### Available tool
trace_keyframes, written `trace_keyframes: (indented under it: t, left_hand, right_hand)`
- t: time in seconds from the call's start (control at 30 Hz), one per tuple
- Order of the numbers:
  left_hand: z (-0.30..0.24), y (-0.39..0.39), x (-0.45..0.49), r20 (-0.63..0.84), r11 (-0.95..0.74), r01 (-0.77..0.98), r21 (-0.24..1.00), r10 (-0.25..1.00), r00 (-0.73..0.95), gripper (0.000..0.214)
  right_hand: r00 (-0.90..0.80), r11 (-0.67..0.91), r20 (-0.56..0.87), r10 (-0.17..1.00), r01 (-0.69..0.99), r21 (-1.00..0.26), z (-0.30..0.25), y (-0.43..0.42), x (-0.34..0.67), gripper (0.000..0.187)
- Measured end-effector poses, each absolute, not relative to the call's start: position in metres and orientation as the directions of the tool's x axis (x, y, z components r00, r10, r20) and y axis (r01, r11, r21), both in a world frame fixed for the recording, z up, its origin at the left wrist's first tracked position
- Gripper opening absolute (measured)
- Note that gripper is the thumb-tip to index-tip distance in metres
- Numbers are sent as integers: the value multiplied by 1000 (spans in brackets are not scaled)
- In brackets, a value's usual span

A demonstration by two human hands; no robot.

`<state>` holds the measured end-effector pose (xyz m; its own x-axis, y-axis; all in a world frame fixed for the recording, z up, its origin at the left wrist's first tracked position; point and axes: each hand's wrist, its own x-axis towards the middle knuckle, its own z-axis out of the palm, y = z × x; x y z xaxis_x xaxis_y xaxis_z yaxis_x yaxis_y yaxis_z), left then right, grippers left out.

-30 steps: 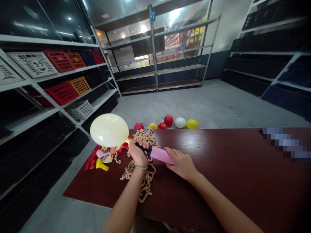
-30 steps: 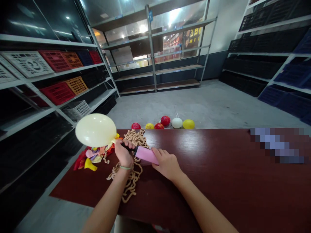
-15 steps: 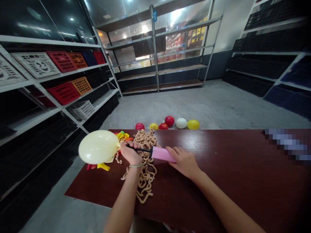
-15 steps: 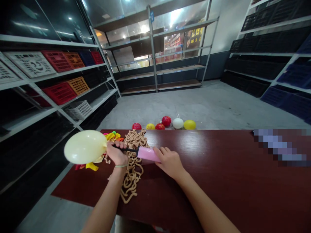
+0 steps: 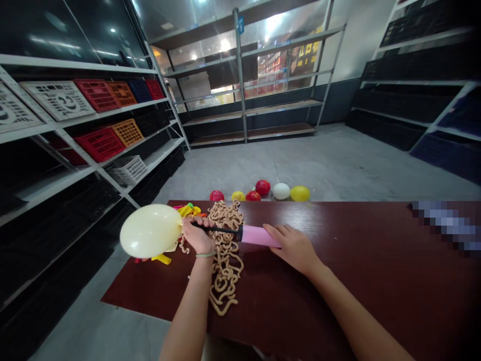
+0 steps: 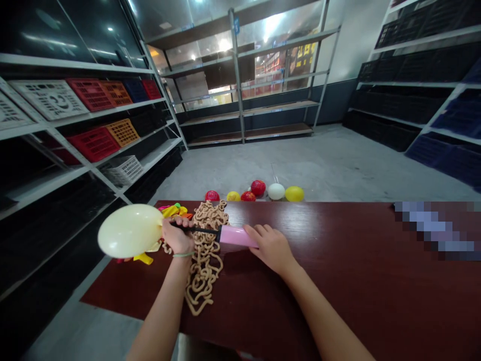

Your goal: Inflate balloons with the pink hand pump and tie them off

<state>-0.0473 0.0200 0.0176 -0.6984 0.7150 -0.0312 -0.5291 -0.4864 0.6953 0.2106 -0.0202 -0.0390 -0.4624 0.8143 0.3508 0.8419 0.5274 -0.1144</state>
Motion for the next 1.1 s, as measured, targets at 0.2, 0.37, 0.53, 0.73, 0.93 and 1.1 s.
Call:
trace_keyframes:
  t: [0.2,0.37,0.53,0.73,0.93,1.1]
  left_hand:
    - [12,15,-26,-34,-436,-540,720,755,-655,18]
    - [0,11,-6,17,-397,-546,738,819,-573,20]
    - [-3,14,-14,30,-417,-537,733,809,-587,20]
    - [2,19,-31,16,-458,-512,727,756,-654,19]
    - [1,14,-20,0,-430,-500,751,758,-652,21]
    - [-12,11,-1,56,-417,-521,745,817,-574,13]
  right_hand:
    - [-455,534,350,819,828,-173,-47,-32,189,52]
    - [-431,509,313,846,828,-235,-48,-34,179,55]
    - [-447,516,292,846,824,-234,-43,-31,186,56]
    - [-455,522,292,841,823,-222,-37,-28,197,55]
    - [-444,511,284,850,826,-237,-41,-32,187,54]
    - [-409,480,280,868,837,-264,-45,-35,182,55]
